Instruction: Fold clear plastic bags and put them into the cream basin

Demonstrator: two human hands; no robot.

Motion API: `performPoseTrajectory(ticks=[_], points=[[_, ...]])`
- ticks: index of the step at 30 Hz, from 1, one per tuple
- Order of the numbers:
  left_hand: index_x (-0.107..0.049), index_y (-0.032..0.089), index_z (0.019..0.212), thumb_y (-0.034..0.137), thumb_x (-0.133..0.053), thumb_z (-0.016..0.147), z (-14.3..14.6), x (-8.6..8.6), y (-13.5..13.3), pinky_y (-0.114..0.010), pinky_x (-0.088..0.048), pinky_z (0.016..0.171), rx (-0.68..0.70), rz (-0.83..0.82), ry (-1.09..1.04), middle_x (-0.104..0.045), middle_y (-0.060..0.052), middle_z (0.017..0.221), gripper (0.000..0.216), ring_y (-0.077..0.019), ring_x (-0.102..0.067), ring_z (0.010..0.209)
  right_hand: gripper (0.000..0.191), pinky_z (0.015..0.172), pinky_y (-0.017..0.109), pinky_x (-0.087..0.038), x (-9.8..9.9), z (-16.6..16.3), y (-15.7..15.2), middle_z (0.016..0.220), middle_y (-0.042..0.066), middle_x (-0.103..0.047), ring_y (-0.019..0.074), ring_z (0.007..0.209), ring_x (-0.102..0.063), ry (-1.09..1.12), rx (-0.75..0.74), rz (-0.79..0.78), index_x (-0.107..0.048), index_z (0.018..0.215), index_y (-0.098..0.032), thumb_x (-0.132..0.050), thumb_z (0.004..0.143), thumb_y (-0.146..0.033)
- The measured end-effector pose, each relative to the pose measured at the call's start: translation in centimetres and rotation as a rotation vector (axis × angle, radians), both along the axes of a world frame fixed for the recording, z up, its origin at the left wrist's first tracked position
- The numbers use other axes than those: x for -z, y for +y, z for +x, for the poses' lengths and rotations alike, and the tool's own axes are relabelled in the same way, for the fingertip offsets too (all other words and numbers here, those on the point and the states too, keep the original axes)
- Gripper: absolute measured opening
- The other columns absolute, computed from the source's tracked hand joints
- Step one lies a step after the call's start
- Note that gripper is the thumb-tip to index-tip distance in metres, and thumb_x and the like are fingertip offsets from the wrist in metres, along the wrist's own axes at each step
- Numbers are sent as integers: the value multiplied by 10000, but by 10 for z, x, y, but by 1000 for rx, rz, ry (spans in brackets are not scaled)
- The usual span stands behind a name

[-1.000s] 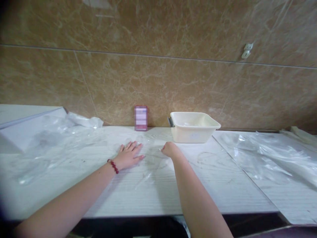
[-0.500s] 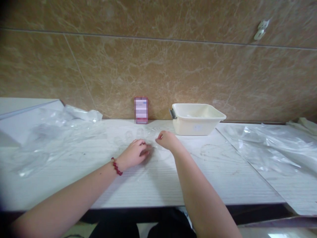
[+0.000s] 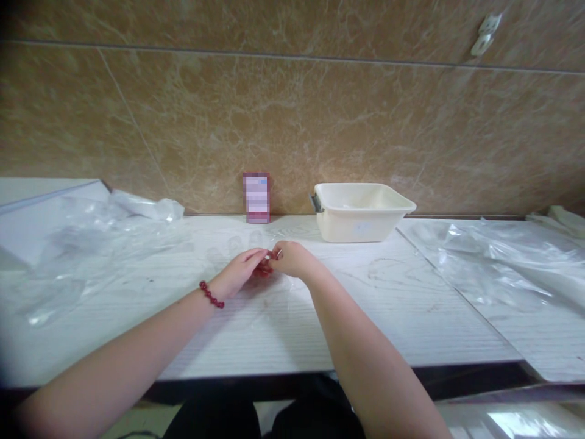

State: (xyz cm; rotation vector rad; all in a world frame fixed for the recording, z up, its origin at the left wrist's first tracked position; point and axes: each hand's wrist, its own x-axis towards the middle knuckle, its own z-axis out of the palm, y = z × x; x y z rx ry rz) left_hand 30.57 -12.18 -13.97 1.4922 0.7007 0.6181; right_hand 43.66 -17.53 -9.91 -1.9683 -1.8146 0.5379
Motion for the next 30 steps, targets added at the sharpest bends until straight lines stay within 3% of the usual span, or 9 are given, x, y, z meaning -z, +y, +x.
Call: performPoseTrajectory(ticks=[7, 12, 20, 30], points=[[-524, 136, 726, 248, -537, 675, -2, 5, 6, -243, -441, 579, -76, 108, 93, -581, -12, 656, 123, -106, -553, 587, 221, 511, 189, -377, -9, 7, -5, 755, 2, -634, 111, 630, -558, 78, -102, -62, -567, 867, -208, -518, 667, -289], [-517, 154, 767, 166, -526, 645, -5, 16, 13, -247, -445, 536, -103, 260, 229, -589, -14, 640, 122, -123, -563, 575, 193, 575, 203, -389, -9, 21, -6, 780, 11, -629, 125, 680, -559, -154, -78, -21, -598, 832, -202, -530, 652, -215], [-525, 166, 848, 135, -489, 638, -9, 8, 12, -206, -433, 495, -96, 476, 349, -593, -22, 745, 215, -109, -566, 574, 382, 650, 227, -386, -7, 22, -7, 874, 22, -609, 155, 754, -549, -319, -236, -200, -592, 972, -227, -604, 592, -270], [-530, 145, 805, 144, -506, 641, -15, 2, 14, -209, -439, 493, -85, 449, 413, -598, -30, 697, 166, -112, -559, 560, 507, 631, 234, -376, -8, 22, -8, 877, 36, -599, 174, 763, -539, -367, -243, -254, -548, 1054, -228, -634, 561, -312]])
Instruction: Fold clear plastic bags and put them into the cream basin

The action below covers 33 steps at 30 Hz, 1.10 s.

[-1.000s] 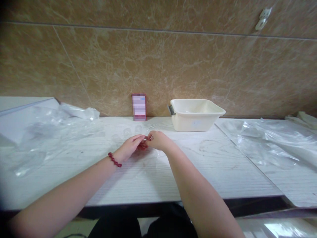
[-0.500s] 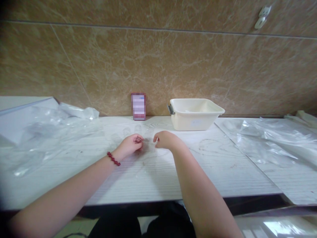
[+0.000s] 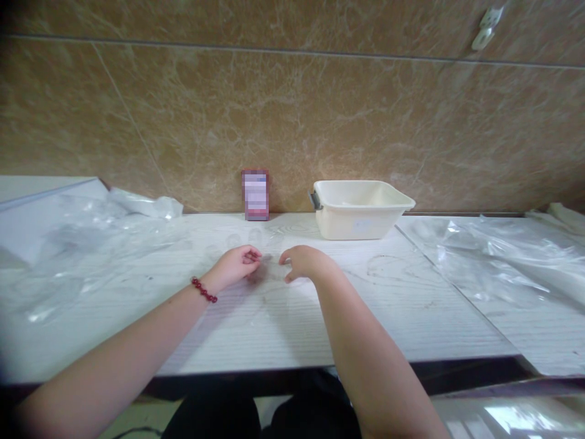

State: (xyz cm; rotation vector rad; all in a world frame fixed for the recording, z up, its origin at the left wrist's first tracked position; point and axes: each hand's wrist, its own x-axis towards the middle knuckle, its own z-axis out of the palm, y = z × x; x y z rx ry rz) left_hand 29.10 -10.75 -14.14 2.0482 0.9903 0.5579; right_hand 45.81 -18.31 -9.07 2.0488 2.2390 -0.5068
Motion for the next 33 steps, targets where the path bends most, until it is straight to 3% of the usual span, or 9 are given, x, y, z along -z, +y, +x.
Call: performPoseTrajectory(ticks=[7, 12, 14, 18, 23, 27, 29, 33], points=[[-558, 136, 855, 148, -500, 652, -7, -3, 4, -236, -454, 626, 57, 149, 107, -613, -48, 782, 211, -126, -571, 671, 502, 631, 228, -371, 0, 0, -1, 867, 23, -598, 166, 755, -537, 20, 16, 11, -547, 1052, -250, -638, 563, -312], [-597, 230, 954, 280, -474, 717, -11, -6, 2, -311, -372, 827, 178, 527, 244, -555, -56, 988, 272, -179, -505, 917, 484, 611, 225, -366, -1, 0, -2, 838, 20, -600, 162, 729, -537, 18, 5, 15, -554, 1045, -248, -640, 570, -290], [-596, 293, 969, 363, -439, 745, -13, -6, 1, -360, -309, 887, 176, 601, 325, -497, -47, 1100, 282, -216, -417, 1045, 498, 611, 225, -366, 0, 0, -1, 837, 19, -599, 161, 726, -538, 23, 0, 13, -550, 1051, -248, -645, 565, -287], [-534, 377, 1038, 466, -392, 749, -18, -5, 4, -431, -231, 918, 198, 552, 505, -380, -15, 1249, 334, -264, -267, 1168, 508, 615, 222, -366, 3, 2, 1, 837, 17, -599, 160, 728, -538, 38, 20, 3, -551, 1048, -246, -651, 553, -297], [-461, 400, 1106, 619, -302, 704, -25, -7, 9, -513, -139, 915, 173, 430, 651, -227, 2, 1348, 484, -325, -126, 1218, 522, 629, 222, -365, 7, 5, 3, 861, 17, -593, 158, 743, -536, 63, 27, -34, -538, 1059, -248, -647, 551, -298], [-458, 368, 1123, 583, -352, 703, -34, -11, 20, -440, -164, 938, 158, 469, 658, -270, -9, 1330, 484, -292, -155, 1219, 540, 632, 222, -363, 7, 8, 2, 886, 17, -584, 158, 749, -532, 77, 10, -32, -527, 1067, -257, -648, 543, -304], [-449, 323, 1145, 468, -367, 745, -45, -14, 33, -357, -239, 922, 79, 509, 648, -392, -38, 1251, 432, -237, -297, 1165, 569, 633, 221, -361, 6, 9, 1, 883, 17, -582, 156, 743, -530, 86, -12, -31, -512, 1088, -254, -649, 539, -309], [-489, 183, 1093, 368, -377, 739, -74, -19, 62, -333, -372, 776, -325, 407, 720, -558, -124, 1018, 415, -235, -517, 917, 571, 614, 215, -353, 2, 5, 0, 842, 11, -580, 138, 703, -522, 120, 20, 22, -468, 1134, -275, -615, 586, -338]])
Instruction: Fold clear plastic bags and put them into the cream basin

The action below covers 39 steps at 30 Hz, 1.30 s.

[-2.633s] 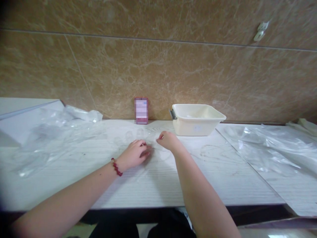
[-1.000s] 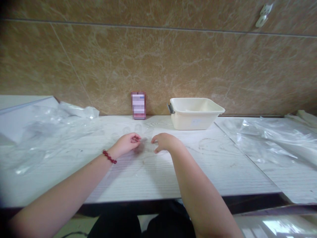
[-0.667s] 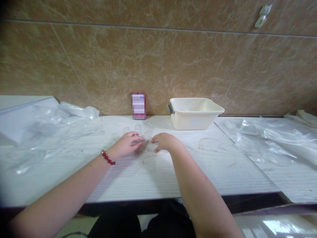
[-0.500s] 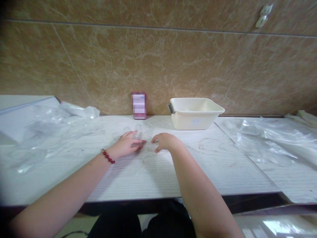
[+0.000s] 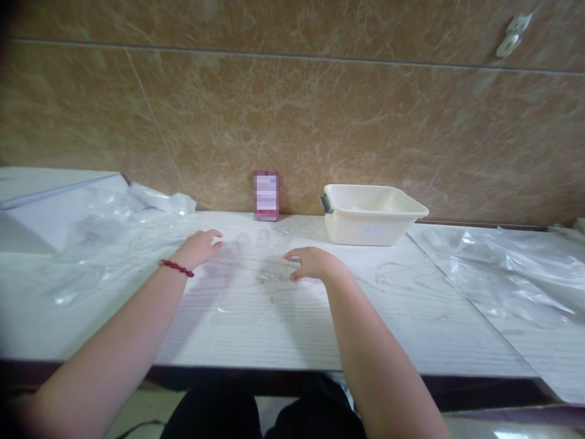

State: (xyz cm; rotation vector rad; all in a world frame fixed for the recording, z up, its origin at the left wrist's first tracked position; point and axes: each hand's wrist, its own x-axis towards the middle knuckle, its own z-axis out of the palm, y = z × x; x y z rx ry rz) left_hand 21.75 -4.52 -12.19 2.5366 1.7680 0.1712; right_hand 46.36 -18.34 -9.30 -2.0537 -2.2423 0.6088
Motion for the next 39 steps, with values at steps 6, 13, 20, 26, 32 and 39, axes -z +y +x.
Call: performPoseTrajectory(ticks=[6, 13, 20, 26, 32, 39], points=[[-605, 145, 678, 404, -471, 643, -16, 3, 14, -283, -398, 619, -16, -190, -91, -631, -109, 729, 293, -224, -567, 703, 338, 559, 211, -331, 2, -20, 4, 725, 10, -561, 120, 634, -502, -2, 9, 200, -544, 1036, -270, -511, 701, -303], [-535, 158, 492, 249, -490, 598, -2, 2, 5, -251, -368, 552, -6, -172, -283, -580, -50, 539, 147, -185, -543, 614, 276, 652, 215, -362, 17, -41, 11, 815, 30, -578, 114, 698, -515, 52, -42, 367, -560, 1000, -226, -440, 752, -237], [-504, 145, 787, 252, -389, 703, 6, 5, -2, -214, -384, 480, -15, -247, -546, -595, -39, 659, 178, -124, -544, 544, 258, 793, 262, -347, 31, -75, 17, 884, 51, -578, 127, 836, -508, 148, -195, 518, -561, 982, -200, -405, 776, -219], [-473, 170, 712, 299, -449, 679, 9, 9, -1, -232, -383, 506, 131, -213, -580, -568, -5, 628, 135, -123, -515, 538, 359, 742, 264, -383, 29, -83, 52, 959, 52, -570, 130, 823, -525, 307, 40, 508, -446, 1078, -196, -487, 730, -274], [-446, 180, 729, 231, -542, 592, 7, 13, -1, -215, -371, 521, 315, -185, -586, -542, 31, 630, 175, -117, -511, 589, 450, 738, 254, -392, 35, -89, 80, 989, 54, -569, 120, 875, -530, 463, 123, 357, -360, 1133, -208, -507, 714, -284], [-479, 175, 819, 317, -420, 708, 1, 2, -4, -211, -372, 491, 347, -374, -603, -565, 15, 626, 190, -105, -511, 536, 370, 725, 229, -384, 44, -79, 74, 837, 3, -593, 96, 782, -532, 443, -60, 505, -435, 1071, -199, -473, 705, -155]])
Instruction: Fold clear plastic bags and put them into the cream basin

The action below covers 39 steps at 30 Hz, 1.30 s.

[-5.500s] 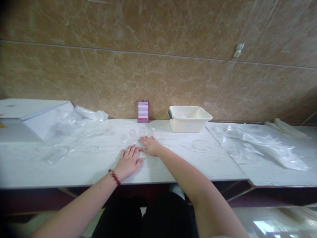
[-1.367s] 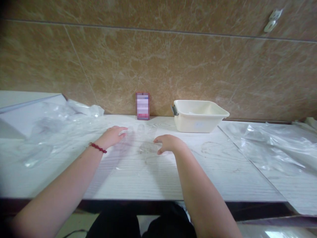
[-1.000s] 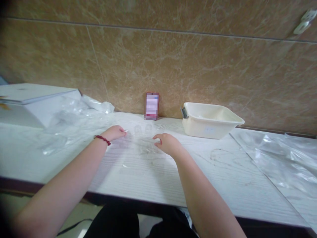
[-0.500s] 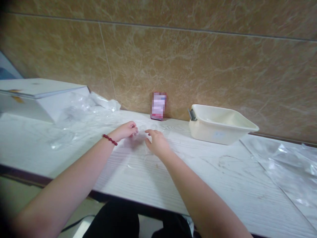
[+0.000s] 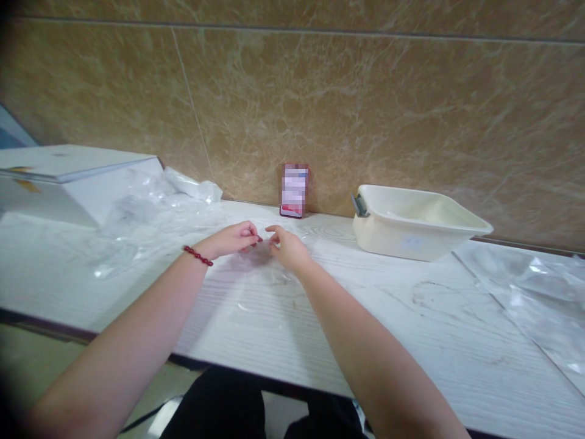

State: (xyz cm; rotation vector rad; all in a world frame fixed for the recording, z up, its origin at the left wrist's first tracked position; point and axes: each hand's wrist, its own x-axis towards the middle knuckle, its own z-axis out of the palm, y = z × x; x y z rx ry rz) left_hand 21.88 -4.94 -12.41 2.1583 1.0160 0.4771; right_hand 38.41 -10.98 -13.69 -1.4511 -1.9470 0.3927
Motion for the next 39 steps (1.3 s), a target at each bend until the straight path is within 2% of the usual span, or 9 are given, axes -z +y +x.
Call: performPoseTrajectory(ticks=[3, 6, 12, 20, 23, 25, 30, 39], points=[[-546, 179, 809, 258, -434, 683, -6, -3, 4, -219, -392, 596, -23, 118, 69, -608, -11, 774, 187, -121, -543, 668, 211, 727, 224, -373, -2, 5, 0, 803, 14, -591, 104, 765, -523, -122, -1, 21, -564, 857, -179, -464, 685, -109], [-612, 186, 766, 253, -482, 643, -12, -3, 8, -215, -380, 640, -1, 213, 184, -618, -10, 759, 191, -136, -536, 705, 151, 753, 221, -358, -1, 10, 1, 798, 28, -587, 115, 792, -513, -231, -10, 34, -601, 716, -170, -481, 664, -95], [-640, 240, 845, 349, -594, 561, -14, -3, 5, -195, -361, 602, 88, 161, 269, -611, 8, 729, 308, -141, -529, 685, 206, 812, 231, -330, 2, 20, 0, 860, 19, -589, 123, 866, -498, -300, -28, 41, -614, 767, -192, -481, 654, -83], [-612, 269, 940, 393, -536, 646, -16, 0, 6, -200, -353, 730, 251, 186, 260, -620, -9, 930, 328, -154, -532, 844, 226, 810, 244, -328, -11, 25, -7, 816, 28, -602, 136, 853, -501, -402, -6, -36, -637, 729, -182, -448, 646, -89], [-591, 276, 983, 410, -537, 646, -17, 1, 7, -202, -352, 743, 255, 186, 276, -614, -14, 963, 367, -157, -532, 861, 253, 808, 235, -326, -10, 25, -7, 821, 31, -601, 129, 846, -501, -416, 15, -39, -638, 732, -179, -427, 644, -73], [-571, 282, 1016, 429, -539, 640, -17, 2, 8, -207, -352, 750, 249, 193, 287, -605, -20, 988, 405, -161, -531, 867, 271, 827, 242, -311, -6, 24, -6, 878, 34, -589, 125, 869, -490, -408, 30, -4, -631, 810, -188, -424, 666, -90], [-545, 296, 1055, 494, -510, 641, -16, 2, 7, -224, -348, 763, 198, 236, 349, -586, -36, 1011, 460, -181, -521, 881, 288, 862, 317, -270, 4, 22, -4, 1006, 61, -535, 161, 963, -432, -422, 63, -1, -584, 985, -219, -436, 738, -239], [-510, 322, 1090, 579, -446, 644, -17, 4, 9, -221, -332, 760, 232, 250, 419, -563, -30, 977, 519, -177, -500, 850, 272, 846, 305, -269, 3, 26, -3, 1022, 51, -522, 165, 964, -417, -471, 106, -63, -617, 914, -236, -429, 733, -162]])
